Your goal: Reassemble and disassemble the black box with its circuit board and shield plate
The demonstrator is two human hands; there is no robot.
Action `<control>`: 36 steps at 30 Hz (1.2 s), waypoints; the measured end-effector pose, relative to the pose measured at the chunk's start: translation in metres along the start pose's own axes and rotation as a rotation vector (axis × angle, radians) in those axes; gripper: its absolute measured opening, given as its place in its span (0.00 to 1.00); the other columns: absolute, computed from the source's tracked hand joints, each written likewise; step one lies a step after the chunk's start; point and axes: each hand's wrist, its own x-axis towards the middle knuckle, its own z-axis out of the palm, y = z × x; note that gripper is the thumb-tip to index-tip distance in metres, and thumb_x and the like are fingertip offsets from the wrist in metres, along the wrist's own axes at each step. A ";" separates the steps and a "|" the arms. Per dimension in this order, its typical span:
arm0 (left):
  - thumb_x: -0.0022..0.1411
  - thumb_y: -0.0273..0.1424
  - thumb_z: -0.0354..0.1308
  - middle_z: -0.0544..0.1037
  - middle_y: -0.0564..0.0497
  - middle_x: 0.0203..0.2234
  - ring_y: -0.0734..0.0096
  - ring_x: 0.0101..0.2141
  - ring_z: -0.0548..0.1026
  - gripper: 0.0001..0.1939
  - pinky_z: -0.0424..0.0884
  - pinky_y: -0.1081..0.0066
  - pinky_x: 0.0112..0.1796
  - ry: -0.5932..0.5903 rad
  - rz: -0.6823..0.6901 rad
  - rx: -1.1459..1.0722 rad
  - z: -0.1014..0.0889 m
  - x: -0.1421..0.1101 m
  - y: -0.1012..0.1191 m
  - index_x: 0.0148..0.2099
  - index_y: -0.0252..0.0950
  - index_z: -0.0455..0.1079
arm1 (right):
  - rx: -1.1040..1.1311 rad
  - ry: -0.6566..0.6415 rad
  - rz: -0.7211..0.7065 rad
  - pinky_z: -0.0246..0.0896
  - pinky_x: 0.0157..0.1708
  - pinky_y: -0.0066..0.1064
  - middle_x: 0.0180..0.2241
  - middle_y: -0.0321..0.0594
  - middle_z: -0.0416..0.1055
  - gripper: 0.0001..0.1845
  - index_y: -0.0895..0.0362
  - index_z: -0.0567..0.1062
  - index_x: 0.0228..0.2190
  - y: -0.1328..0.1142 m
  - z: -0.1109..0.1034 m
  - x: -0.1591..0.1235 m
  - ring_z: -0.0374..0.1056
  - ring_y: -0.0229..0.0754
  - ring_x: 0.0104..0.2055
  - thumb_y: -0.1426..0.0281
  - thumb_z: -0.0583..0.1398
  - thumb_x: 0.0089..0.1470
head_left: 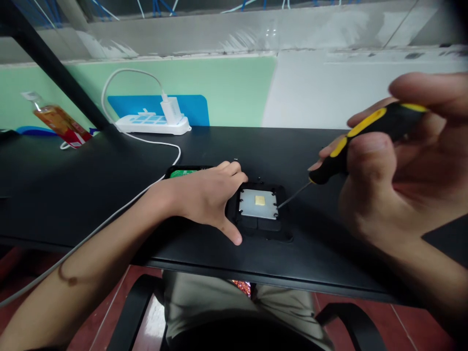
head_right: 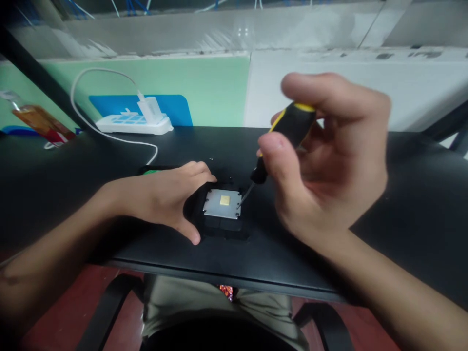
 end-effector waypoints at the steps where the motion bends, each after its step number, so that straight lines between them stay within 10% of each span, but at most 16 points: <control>1: 0.48 0.58 0.73 0.69 0.41 0.53 0.50 0.54 0.67 0.48 0.67 0.62 0.51 0.001 0.002 -0.003 0.001 0.000 0.000 0.60 0.33 0.64 | -0.053 -0.014 -0.081 0.78 0.36 0.37 0.54 0.39 0.72 0.25 0.45 0.80 0.53 0.004 -0.001 0.001 0.73 0.39 0.39 0.55 0.68 0.54; 13: 0.45 0.58 0.74 0.68 0.41 0.53 0.50 0.55 0.66 0.48 0.67 0.60 0.52 -0.018 -0.008 -0.009 0.000 -0.001 0.003 0.58 0.33 0.64 | -0.063 0.013 -0.173 0.78 0.35 0.36 0.50 0.39 0.68 0.23 0.45 0.77 0.53 0.034 -0.005 0.007 0.72 0.37 0.40 0.56 0.66 0.58; 36: 0.45 0.61 0.73 0.67 0.40 0.54 0.48 0.56 0.67 0.51 0.66 0.60 0.56 -0.013 0.001 0.038 -0.001 0.001 0.002 0.59 0.31 0.64 | -0.095 -0.021 -0.165 0.72 0.21 0.34 0.45 0.42 0.73 0.23 0.46 0.80 0.53 0.008 0.007 0.000 0.69 0.35 0.27 0.53 0.65 0.58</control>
